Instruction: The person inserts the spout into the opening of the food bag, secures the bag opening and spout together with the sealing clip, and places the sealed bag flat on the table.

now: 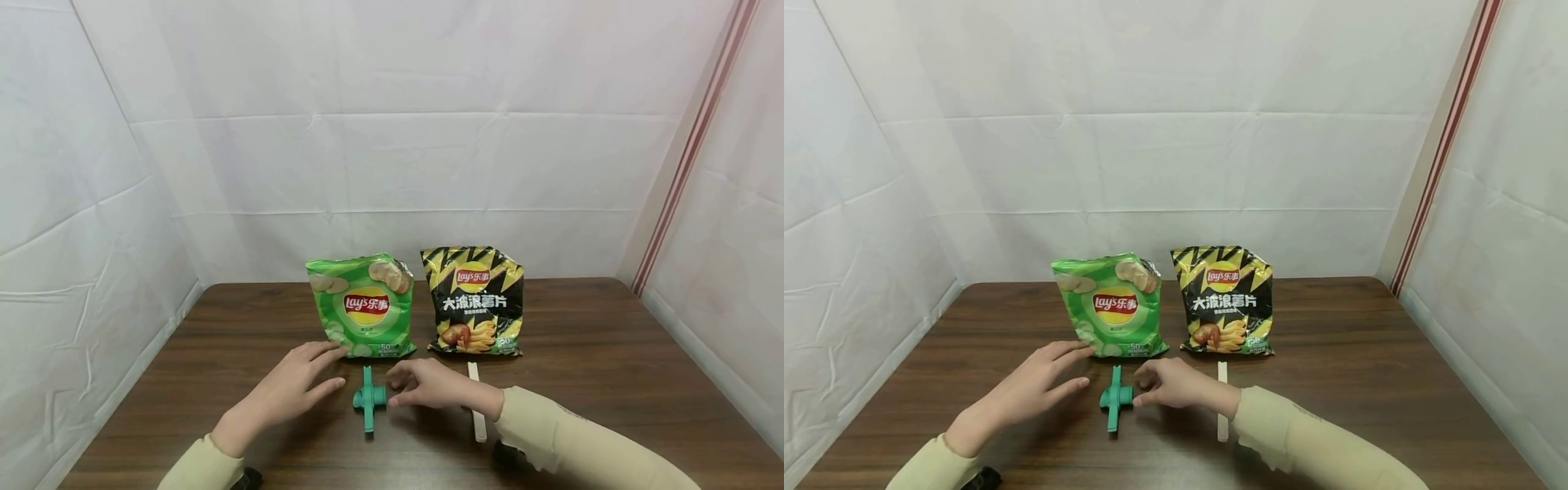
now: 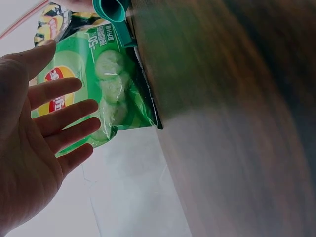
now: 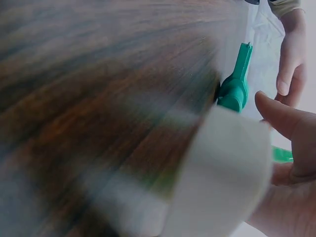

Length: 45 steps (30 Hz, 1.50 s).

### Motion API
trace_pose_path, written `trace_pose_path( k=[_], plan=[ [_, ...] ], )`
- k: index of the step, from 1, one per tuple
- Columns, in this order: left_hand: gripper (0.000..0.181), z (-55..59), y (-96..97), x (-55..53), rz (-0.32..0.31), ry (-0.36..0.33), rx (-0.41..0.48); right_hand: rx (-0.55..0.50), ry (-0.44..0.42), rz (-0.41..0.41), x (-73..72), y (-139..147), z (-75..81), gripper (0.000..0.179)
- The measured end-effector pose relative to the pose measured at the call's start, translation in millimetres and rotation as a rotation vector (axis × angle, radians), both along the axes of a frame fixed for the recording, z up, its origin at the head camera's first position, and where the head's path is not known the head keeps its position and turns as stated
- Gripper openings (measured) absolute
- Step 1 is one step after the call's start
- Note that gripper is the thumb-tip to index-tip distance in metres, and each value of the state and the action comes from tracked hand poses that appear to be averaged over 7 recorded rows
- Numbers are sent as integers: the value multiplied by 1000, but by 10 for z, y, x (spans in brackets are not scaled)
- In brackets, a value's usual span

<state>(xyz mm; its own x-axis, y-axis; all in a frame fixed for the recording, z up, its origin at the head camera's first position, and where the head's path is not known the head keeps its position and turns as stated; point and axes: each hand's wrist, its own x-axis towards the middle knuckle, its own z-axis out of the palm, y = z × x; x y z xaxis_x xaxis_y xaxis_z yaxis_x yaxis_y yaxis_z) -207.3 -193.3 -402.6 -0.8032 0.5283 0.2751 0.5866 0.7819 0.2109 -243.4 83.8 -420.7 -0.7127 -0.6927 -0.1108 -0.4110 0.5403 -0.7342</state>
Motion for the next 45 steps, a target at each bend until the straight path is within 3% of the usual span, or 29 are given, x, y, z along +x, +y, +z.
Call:
trace_pose_path(
  k=[23, 36, 39, 45],
  plan=[
    [51, 0, -12, 6, 4, -6, 1, 19, -113, -117, -44, -155, -40, 27],
    [50, -28, -14, 1, -3, 2, 18, 25, -83, -106, -47, -165, -83, 19],
    [50, -32, -18, -4, -1, 1, 19, -1, -134, -108, -48, -162, -81, 18],
    [50, -24, -25, -10, 3, -6, 13, -95, -323, -135, -51, -166, -50, 19]
  ],
)
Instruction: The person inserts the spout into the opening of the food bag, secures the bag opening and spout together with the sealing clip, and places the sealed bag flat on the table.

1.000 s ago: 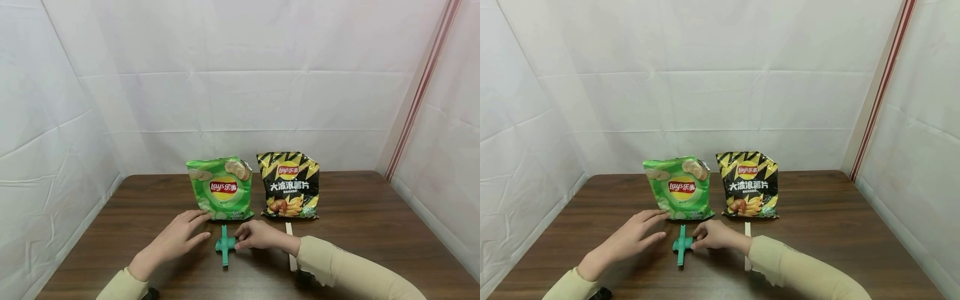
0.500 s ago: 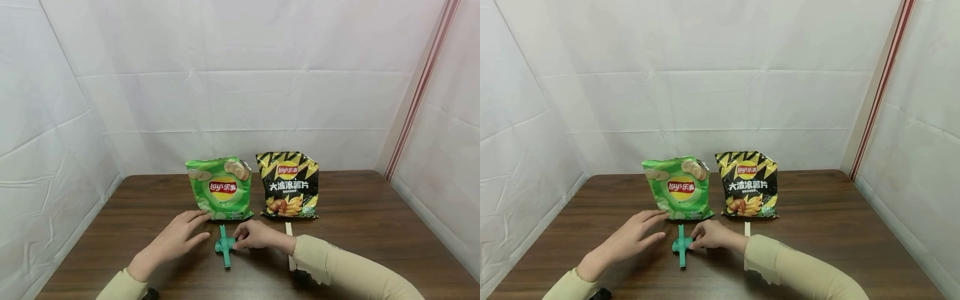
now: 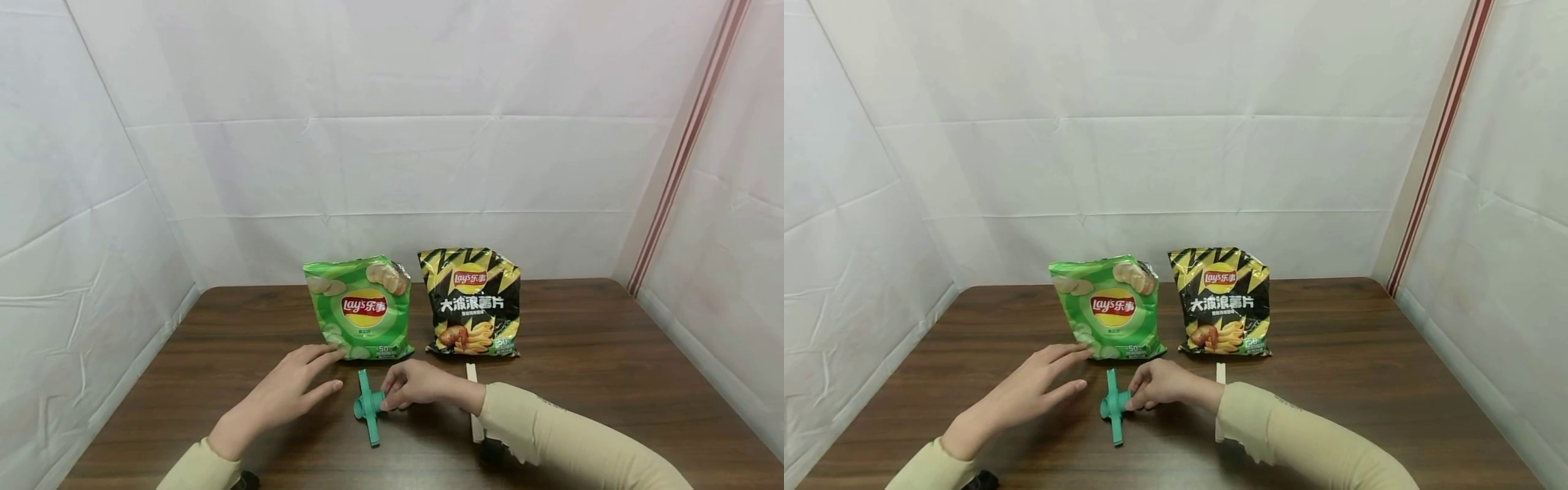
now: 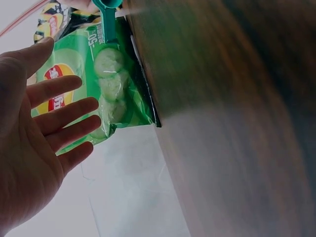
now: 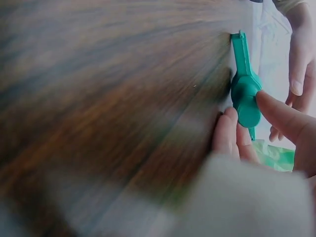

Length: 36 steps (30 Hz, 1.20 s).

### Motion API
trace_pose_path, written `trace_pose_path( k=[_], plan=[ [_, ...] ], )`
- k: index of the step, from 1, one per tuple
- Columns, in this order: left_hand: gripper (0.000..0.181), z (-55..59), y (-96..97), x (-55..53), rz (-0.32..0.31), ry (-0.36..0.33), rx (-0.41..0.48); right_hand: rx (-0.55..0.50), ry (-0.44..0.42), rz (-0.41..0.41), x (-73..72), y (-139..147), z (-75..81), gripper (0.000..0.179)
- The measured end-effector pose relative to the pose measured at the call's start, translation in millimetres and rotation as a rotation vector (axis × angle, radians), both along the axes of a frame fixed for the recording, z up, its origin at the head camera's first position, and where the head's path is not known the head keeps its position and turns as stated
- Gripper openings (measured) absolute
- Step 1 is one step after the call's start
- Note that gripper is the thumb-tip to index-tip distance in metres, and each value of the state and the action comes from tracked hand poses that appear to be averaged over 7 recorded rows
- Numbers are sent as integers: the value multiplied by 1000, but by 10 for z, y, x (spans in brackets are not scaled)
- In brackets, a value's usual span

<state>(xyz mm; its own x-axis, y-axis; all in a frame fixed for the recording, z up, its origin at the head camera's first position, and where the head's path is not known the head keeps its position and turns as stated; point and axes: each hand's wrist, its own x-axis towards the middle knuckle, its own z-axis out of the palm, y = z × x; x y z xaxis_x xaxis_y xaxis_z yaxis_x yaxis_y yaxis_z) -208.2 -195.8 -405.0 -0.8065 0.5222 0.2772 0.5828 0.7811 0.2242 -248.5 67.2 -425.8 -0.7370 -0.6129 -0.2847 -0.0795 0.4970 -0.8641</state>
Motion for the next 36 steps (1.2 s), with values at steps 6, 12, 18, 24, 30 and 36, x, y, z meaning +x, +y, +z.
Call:
trace_pose_path(
  k=[6, 12, 18, 24, 30, 36],
  plan=[
    [50, 14, -7, -6, -7, -9, 10, -116, -184, -32, 30, -21, 31, 17],
    [52, 15, -20, -17, -21, -7, 22, -168, -250, -44, 78, -21, 54, 17],
    [50, 37, -27, -7, -28, -9, 52, -212, -231, -56, 115, -13, 75, 19],
    [50, 68, -18, -8, -29, 2, 57, -205, -170, -66, 95, 8, 137, 21],
    [50, 91, -4, -21, -40, -8, 67, -223, -121, -86, 60, 49, 189, 24],
    [50, 137, 25, -37, -49, -24, 88, -218, -64, -70, 55, 97, 263, 25]
  ],
)
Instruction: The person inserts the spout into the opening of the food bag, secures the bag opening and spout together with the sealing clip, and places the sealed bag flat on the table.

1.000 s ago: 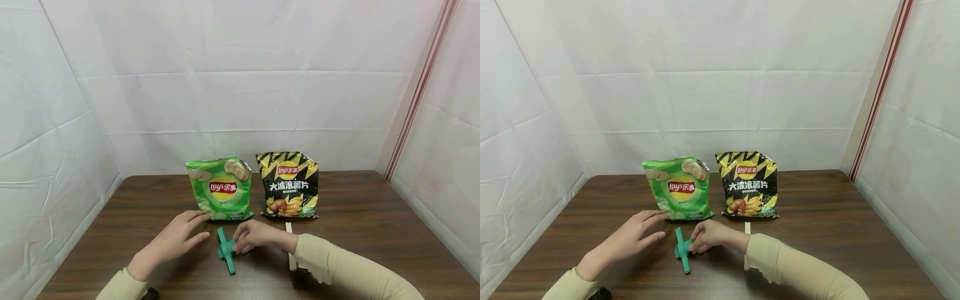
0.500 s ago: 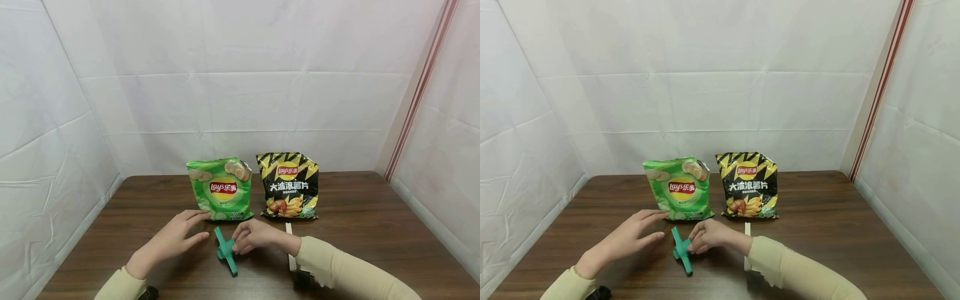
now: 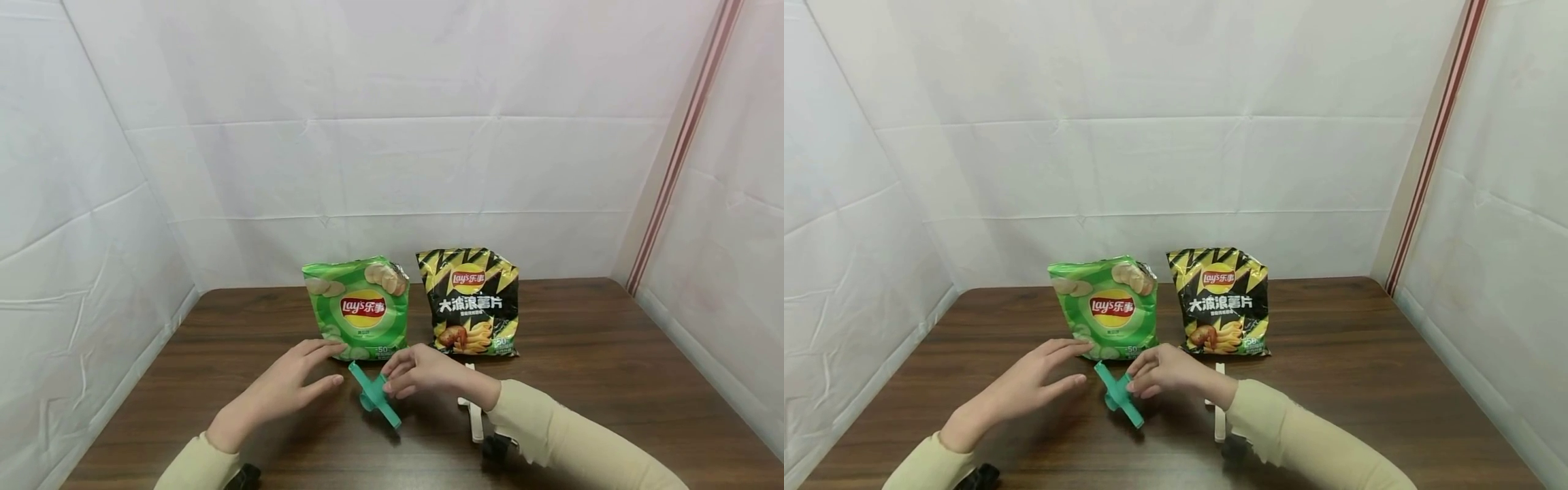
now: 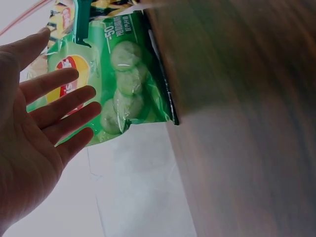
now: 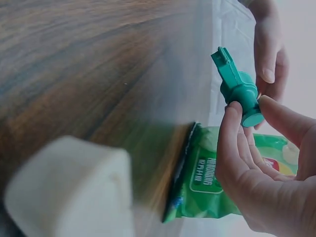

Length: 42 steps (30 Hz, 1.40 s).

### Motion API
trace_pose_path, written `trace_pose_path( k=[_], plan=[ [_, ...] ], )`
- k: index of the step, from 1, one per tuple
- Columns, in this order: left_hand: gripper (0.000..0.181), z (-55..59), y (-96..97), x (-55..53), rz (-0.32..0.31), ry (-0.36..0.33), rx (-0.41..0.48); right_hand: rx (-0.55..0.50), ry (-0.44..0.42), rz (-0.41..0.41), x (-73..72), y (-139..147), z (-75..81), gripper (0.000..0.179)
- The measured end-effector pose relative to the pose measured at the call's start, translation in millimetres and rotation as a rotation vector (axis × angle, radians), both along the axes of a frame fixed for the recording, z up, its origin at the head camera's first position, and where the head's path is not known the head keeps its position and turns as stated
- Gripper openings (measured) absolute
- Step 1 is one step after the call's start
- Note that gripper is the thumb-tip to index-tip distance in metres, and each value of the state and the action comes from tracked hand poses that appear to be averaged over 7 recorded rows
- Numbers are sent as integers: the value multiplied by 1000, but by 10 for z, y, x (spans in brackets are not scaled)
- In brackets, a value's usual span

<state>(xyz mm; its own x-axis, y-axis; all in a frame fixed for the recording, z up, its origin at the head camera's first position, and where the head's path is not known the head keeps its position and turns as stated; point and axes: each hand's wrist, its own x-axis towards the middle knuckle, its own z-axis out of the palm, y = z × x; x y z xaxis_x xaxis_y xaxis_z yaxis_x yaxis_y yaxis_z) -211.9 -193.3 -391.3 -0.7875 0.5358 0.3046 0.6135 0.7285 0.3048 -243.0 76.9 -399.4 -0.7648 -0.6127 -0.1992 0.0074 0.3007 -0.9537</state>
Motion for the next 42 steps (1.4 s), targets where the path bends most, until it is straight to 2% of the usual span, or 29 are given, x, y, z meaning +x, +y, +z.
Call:
trace_pose_path(
  k=[5, 11, 21, 28, 36, 39, 42],
  plan=[
    [49, 48, 39, -14, -12, -3, 14, -10, 45, 8, 1, 22, 77, 27],
    [48, 91, 74, -34, -54, -16, 53, -14, 78, -5, -8, 41, 163, 28],
    [38, 143, 133, -51, -117, -59, 125, -12, 134, 14, -1, 75, 285, 27],
    [23, 167, 164, -67, -166, -78, 190, -4, 153, 22, -3, 89, 318, 27],
    [10, 162, 154, -75, -194, -178, 258, -4, 153, 28, 6, 81, 327, 27],
    [7, 162, 149, -70, -178, -244, 284, -7, 147, 30, 12, 73, 316, 27],
    [7, 170, 156, -59, -135, -314, 308, -11, 151, 31, 20, 65, 312, 28]
  ],
)
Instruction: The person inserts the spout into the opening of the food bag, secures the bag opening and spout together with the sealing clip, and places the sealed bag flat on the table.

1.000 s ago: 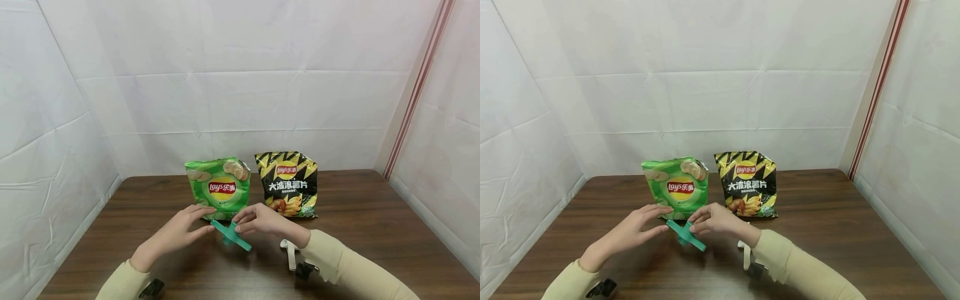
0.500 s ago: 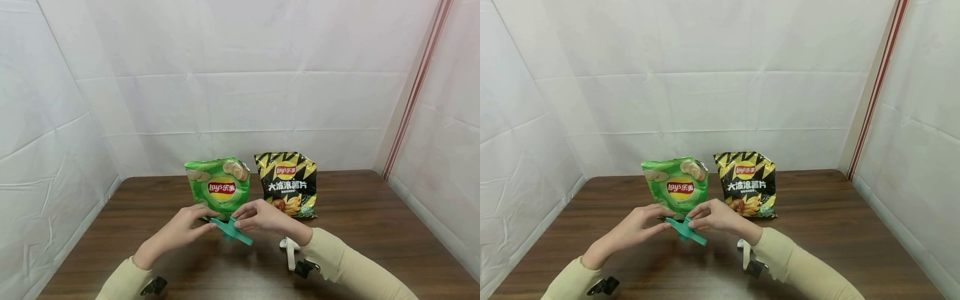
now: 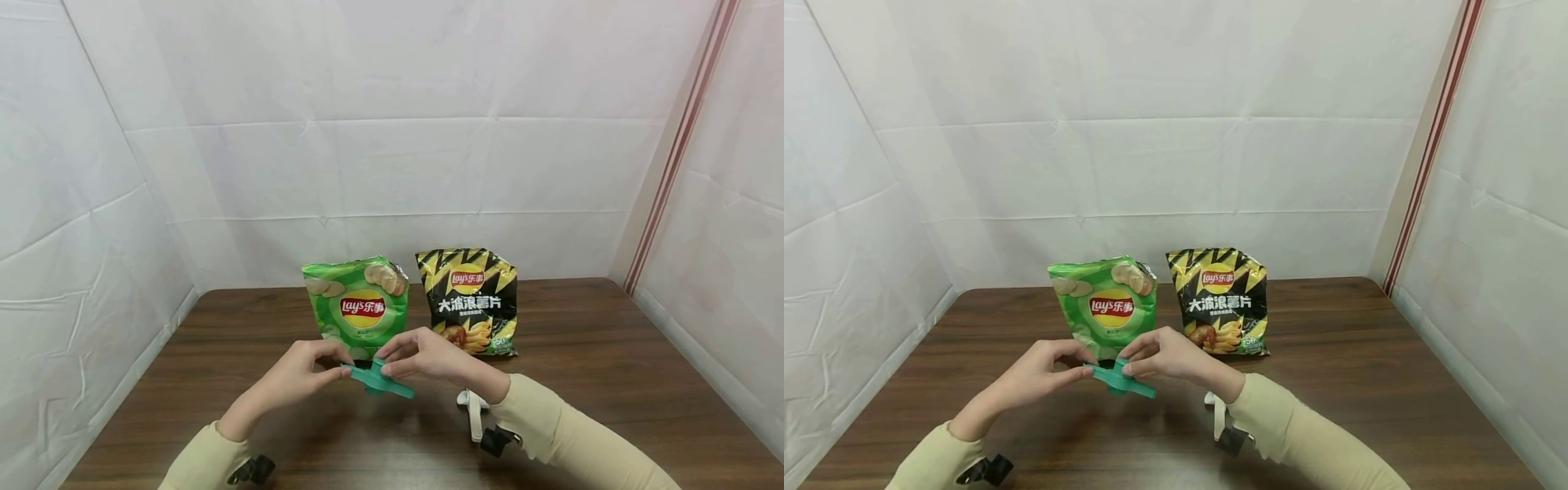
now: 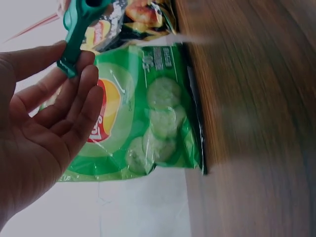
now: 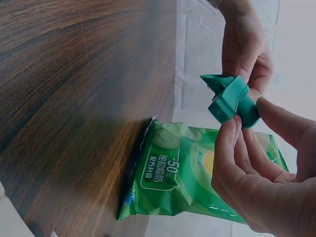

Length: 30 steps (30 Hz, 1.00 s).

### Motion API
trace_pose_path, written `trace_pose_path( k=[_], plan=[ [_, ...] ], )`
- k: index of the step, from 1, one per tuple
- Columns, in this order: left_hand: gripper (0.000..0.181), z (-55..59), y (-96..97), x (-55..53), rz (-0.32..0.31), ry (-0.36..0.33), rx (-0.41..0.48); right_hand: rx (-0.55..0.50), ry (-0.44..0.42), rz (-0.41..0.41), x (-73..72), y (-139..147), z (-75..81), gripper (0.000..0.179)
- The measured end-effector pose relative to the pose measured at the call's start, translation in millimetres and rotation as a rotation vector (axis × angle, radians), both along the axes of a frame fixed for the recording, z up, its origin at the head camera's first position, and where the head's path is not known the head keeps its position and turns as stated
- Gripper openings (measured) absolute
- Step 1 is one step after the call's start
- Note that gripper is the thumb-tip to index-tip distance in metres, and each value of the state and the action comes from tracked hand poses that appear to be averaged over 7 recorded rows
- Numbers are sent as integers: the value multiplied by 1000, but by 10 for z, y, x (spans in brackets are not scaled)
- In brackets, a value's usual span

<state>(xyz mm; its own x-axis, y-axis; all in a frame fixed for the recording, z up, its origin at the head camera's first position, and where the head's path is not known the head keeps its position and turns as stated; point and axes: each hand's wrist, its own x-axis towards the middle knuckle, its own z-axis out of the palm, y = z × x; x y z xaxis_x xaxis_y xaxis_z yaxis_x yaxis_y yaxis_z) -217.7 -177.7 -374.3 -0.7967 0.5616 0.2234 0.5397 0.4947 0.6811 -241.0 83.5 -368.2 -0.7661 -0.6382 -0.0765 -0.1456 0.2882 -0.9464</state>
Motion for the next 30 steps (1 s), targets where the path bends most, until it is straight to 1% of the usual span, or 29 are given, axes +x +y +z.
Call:
trace_pose_path(
  k=[2, 4, 9, 13, 18, 21, 24, 27, 30],
  plan=[
    [7, 8, 8, 7, 27, -32, 9, -4, 7, -2, 1, -3, -5, 28],
    [7, 15, 14, 14, 55, -45, 16, -24, -7, -1, 4, -5, -3, 29],
    [8, 18, 15, 35, 100, -38, 46, -73, -51, -31, 11, -15, -7, 37],
    [8, 10, 18, 60, 123, -32, 92, -95, -44, -77, 19, -42, -29, 42],
    [10, -21, 21, 69, 172, -34, 167, -42, 43, -143, 43, -78, -66, 41],
    [10, -43, 27, 74, 194, -18, 209, -11, 104, -179, 65, -99, -80, 38],
    [9, -49, 35, 87, 214, 25, 239, -33, 139, -197, 81, -123, -90, 38],
    [8, -36, 49, 106, 240, 66, 249, -81, 168, -217, 87, -147, -99, 37],
    [8, -30, 63, 113, 269, 83, 250, -121, 195, -246, 86, -167, -102, 34]
  ],
)
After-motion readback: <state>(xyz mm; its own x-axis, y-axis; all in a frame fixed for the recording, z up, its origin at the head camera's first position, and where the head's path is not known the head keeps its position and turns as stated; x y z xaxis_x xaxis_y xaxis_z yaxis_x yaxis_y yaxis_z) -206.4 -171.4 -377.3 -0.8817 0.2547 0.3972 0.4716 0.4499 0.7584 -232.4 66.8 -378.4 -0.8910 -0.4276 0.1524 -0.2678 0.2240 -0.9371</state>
